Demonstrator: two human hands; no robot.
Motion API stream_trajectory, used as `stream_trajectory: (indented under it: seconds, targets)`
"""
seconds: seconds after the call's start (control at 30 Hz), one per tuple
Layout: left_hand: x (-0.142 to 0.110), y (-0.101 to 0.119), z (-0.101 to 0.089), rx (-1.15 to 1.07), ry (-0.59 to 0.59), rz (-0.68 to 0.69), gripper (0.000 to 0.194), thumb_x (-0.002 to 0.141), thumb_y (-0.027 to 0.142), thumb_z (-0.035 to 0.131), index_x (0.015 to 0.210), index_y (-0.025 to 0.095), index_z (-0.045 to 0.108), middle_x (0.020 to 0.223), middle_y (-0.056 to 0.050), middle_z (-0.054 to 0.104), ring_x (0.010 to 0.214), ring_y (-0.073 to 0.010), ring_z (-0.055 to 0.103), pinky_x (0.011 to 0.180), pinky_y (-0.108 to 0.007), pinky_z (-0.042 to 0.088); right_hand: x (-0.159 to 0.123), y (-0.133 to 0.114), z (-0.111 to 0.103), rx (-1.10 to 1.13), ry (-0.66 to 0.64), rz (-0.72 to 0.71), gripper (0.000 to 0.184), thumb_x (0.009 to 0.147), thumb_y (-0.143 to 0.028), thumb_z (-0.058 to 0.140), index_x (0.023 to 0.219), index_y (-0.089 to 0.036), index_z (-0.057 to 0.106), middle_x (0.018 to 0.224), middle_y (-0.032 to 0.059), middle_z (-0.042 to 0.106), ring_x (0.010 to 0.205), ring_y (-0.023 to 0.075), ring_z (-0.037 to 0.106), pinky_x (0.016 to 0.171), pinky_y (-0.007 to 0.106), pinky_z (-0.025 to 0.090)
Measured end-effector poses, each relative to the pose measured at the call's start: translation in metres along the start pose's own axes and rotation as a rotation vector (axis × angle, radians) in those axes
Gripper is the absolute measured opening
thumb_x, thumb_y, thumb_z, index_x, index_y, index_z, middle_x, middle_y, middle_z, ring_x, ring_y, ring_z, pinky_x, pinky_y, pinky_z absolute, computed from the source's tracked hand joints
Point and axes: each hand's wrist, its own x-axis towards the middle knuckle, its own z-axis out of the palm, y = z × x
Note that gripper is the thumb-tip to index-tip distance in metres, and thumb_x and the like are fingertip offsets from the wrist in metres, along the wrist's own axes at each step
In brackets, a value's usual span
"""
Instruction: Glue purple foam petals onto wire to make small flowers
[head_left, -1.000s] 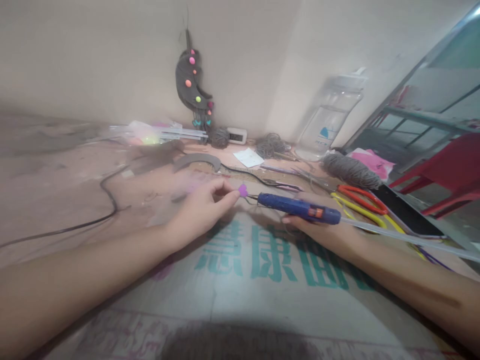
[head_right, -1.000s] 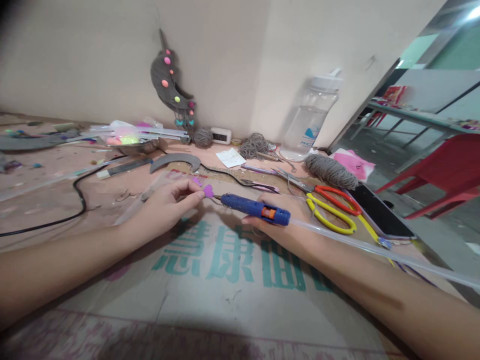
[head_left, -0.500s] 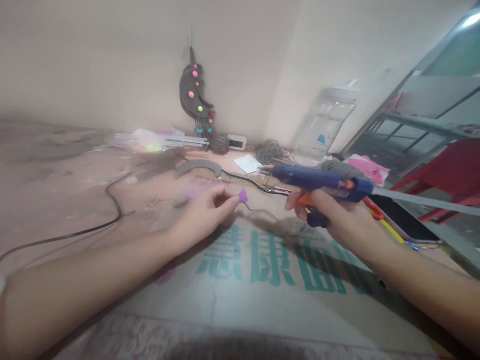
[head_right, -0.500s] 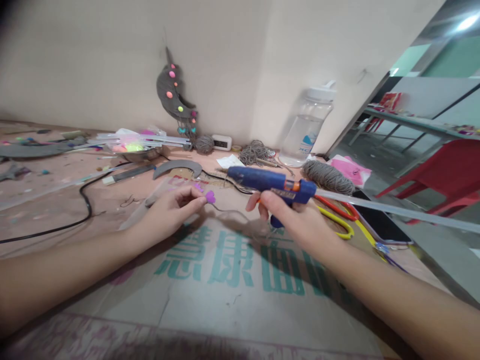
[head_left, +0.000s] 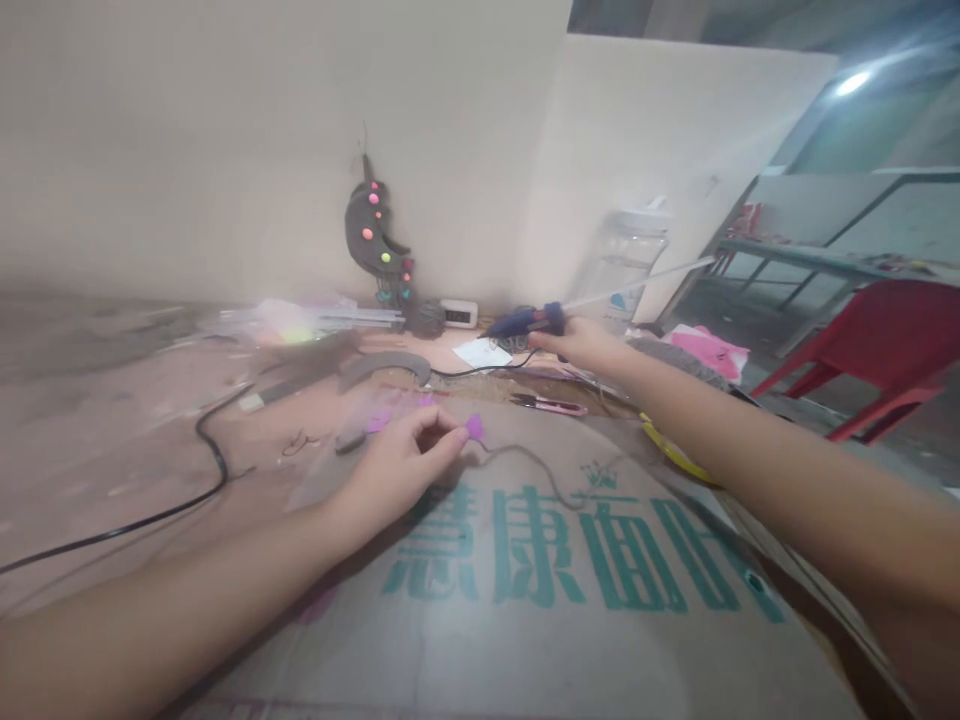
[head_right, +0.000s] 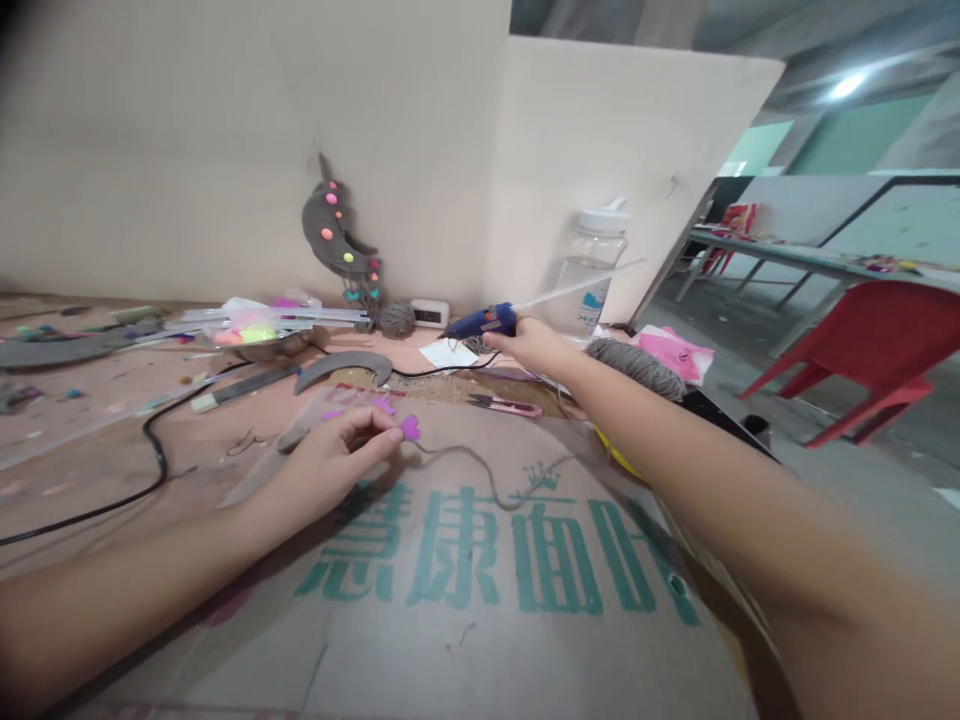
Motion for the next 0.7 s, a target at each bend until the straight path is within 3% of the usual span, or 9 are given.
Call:
stream_trajectory:
  seconds: [0.17,0.3,0.53,0.63,0.7]
  targets:
    - [0.0,0.002,0.0,0.009,0.007,-0.019,0.025,0.088,0.041,0.055,0.079,0.019,0.058,0.068,0.001,0.059,0.065,-0.0147,0.055,0.061,-0.025,0.042,0.029,0.018,0.031,-0.033,-0.016,0.022,0.032,0.087,-0.033,0.063,0.11,-0.012,0.07,0.104,0.0106,0.075,0.093,0.0229,0.068,0.086,0.032,0.05]
    - [0.0,0.0,0.0,-0.005,0.009,-0.011,0.025,0.088,0.042,0.055,0.079,0.018,0.059,0.069,0.001,0.06,0.064,-0.0144,0.054,0.062,-0.026,0.042,0.037,0.024,0.041,-0.069,-0.012,0.033,0.032,0.088,-0.035,0.061,0.109,-0.012,0.069,0.104,0.0116,0.074,0.091,0.0212,0.068,0.082,0.029,0.051]
    - [0.001,0.0,0.0,0.005,0.01,0.015,0.025,0.088,0.041,0.055,0.078,0.018,0.058,0.069,0.001,0.06,0.066,-0.0147,0.055,0.06,-0.025,0.042,0.026,0.032,0.023,-0.171,-0.001,-0.029,0.042,0.086,-0.045,0.062,0.111,-0.011,0.068,0.106,0.0144,0.073,0.091,0.023,0.067,0.079,0.029,0.049]
    - [0.001,0.002,0.0,-0.022,0.005,0.009,0.026,0.088,0.042,0.055,0.078,0.018,0.057,0.068,0.0,0.06,0.064,-0.0149,0.054,0.06,-0.025,0.042,0.004,0.029,0.011,-0.218,0.046,-0.084,0.04,0.088,-0.045,0.059,0.107,-0.011,0.069,0.113,0.0187,0.07,0.1,0.0265,0.064,0.086,0.034,0.045]
    - [0.001,0.002,0.0,-0.047,0.003,0.014,0.026,0.088,0.042,0.056,0.079,0.018,0.058,0.069,0.0,0.061,0.065,-0.0152,0.055,0.061,-0.026,0.042,-0.019,0.018,0.007,-0.221,0.077,-0.119,0.035,0.089,-0.044,0.057,0.103,-0.014,0.069,0.111,0.0159,0.07,0.103,0.0267,0.062,0.089,0.036,0.044]
